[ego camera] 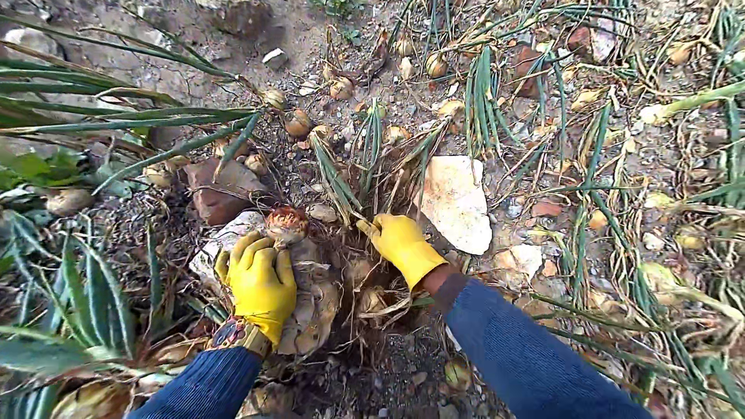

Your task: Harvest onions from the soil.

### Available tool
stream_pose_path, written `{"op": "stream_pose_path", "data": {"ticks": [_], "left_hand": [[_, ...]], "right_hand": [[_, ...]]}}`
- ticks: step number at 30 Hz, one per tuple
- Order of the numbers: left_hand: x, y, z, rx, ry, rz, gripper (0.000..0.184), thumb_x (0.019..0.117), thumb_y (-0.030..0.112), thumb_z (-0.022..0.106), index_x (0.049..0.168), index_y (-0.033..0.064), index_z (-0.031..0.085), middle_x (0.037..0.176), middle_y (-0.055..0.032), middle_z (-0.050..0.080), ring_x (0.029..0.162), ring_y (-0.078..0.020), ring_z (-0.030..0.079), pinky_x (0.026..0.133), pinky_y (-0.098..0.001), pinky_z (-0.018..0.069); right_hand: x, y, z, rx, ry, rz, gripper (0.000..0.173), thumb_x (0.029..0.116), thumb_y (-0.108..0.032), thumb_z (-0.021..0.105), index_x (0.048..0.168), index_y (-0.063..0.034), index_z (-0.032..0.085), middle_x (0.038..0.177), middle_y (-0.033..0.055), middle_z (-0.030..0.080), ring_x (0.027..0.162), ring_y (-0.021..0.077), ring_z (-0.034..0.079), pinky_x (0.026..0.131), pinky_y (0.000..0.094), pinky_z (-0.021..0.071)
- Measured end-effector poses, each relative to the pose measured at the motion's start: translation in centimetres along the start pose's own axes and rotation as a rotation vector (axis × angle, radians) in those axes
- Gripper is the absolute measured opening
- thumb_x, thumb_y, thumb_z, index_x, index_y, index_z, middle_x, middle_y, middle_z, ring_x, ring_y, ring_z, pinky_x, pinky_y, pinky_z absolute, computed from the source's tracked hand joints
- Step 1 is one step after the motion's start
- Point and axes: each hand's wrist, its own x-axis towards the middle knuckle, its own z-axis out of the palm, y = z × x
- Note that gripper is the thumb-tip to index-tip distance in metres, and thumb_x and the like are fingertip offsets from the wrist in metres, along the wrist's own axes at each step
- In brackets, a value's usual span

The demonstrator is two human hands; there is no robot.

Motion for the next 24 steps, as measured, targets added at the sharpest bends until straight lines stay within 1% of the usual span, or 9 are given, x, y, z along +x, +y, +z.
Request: {"op": "stream_pose_path", "data": {"ticks": [2,4,7,12,15,17,19,21,24], "left_hand": [[0.1,-0.1,-0.1,-0.005,-0.011,0.001,0.035,0.1012,0.026,0.046,0.094,0.0016,0.069,0.123,-0.0167,0.069,0.137,-0.0364,0.052,0.121,-0.0639,0.0235],[0.0,-0.1,-0.3,-0.007,-0.020,0.002,0.034,0.1007,0.026,0.047,0.095,0.0018,0.069,0.123,-0.0167,0.069,0.137,-0.0365,0.052,0.121,-0.0640,0.0233],[0.1,-0.4,-0.2,-0.008,-0.020,-0.003,0.032,0.1002,0.026,0.048,0.094,0.0030,0.070,0.123,-0.0148,0.069,0.138,-0.0355,0.051,0.122,-0.0625,0.0234],[0.3,-0.1,-0.2,-0.026,-0.008,0.000,0.035,0.1003,0.027,0.046,0.092,0.0021,0.069,0.122,-0.0156,0.070,0.137,-0.0356,0.052,0.121,-0.0628,0.0237],[0.3,0.0,-0.1,-0.027,0.002,-0.004,0.035,0.1002,0.027,0.046,0.091,0.0016,0.068,0.121,-0.0168,0.070,0.136,-0.0364,0.053,0.120,-0.0635,0.0239],[0.2,0.1,-0.2,-0.034,-0.008,-0.007,0.034,0.1007,0.026,0.046,0.093,0.0011,0.068,0.122,-0.0173,0.070,0.137,-0.0371,0.052,0.121,-0.0635,0.0228],[0.0,0.1,-0.2,-0.036,-0.002,-0.006,0.033,0.1003,0.026,0.047,0.092,0.0014,0.069,0.120,-0.0169,0.070,0.137,-0.0367,0.052,0.121,-0.0633,0.0223],[0.1,0.0,-0.1,-0.026,0.010,0.002,0.033,0.1003,0.026,0.047,0.091,0.0030,0.069,0.120,-0.0151,0.070,0.136,-0.0351,0.053,0.121,-0.0629,0.0233],[0.1,-0.3,-0.1,-0.011,0.006,0.011,0.032,0.0994,0.026,0.048,0.090,0.0043,0.069,0.120,-0.0136,0.071,0.136,-0.0342,0.053,0.121,-0.0631,0.0243]], "right_hand": [[5.0,1.8,-2.9,-0.029,0.283,0.221,0.064,0.1027,-0.066,0.042,0.118,-0.0099,0.070,0.105,0.0190,0.074,0.100,0.0405,0.072,0.082,0.0646,0.0554],[9.3,2.2,-4.5,-0.093,0.345,0.319,0.064,0.1027,-0.063,0.043,0.118,-0.0066,0.070,0.109,0.0208,0.074,0.104,0.0420,0.071,0.083,0.0655,0.0551],[11.5,1.8,-5.5,-0.212,0.301,0.232,0.047,0.1045,-0.043,0.047,0.105,-0.0041,0.073,0.105,0.0228,0.073,0.100,0.0432,0.071,0.077,0.0667,0.0546],[8.7,3.1,-4.3,-0.299,0.197,0.029,0.041,0.1065,-0.037,0.045,0.105,-0.0061,0.071,0.099,0.0201,0.073,0.096,0.0408,0.072,0.078,0.0636,0.0564],[4.5,2.9,-3.3,-0.287,0.008,-0.087,0.049,0.1078,-0.047,0.041,0.105,-0.0116,0.074,0.098,0.0154,0.074,0.096,0.0367,0.072,0.080,0.0630,0.0564],[4.0,3.4,-3.9,-0.131,0.089,-0.139,0.054,0.1075,-0.056,0.041,0.099,-0.0124,0.072,0.094,0.0125,0.073,0.092,0.0331,0.072,0.079,0.0613,0.0558],[6.8,2.8,-5.8,-0.107,0.419,-0.140,0.030,0.1026,-0.038,0.060,0.115,-0.0138,0.072,0.109,0.0121,0.074,0.100,0.0334,0.072,0.083,0.0593,0.0574],[11.8,2.1,-7.9,-0.266,0.509,-0.104,0.054,0.0890,-0.023,0.075,0.141,-0.0196,0.063,0.139,0.0133,0.062,0.120,0.0381,0.063,0.091,0.0605,0.0562],[17.6,2.5,-9.3,-0.308,0.505,-0.293,0.037,0.0893,-0.018,0.069,0.126,-0.0230,0.073,0.134,0.0090,0.066,0.125,0.0340,0.061,0.097,0.0596,0.0537]]}}
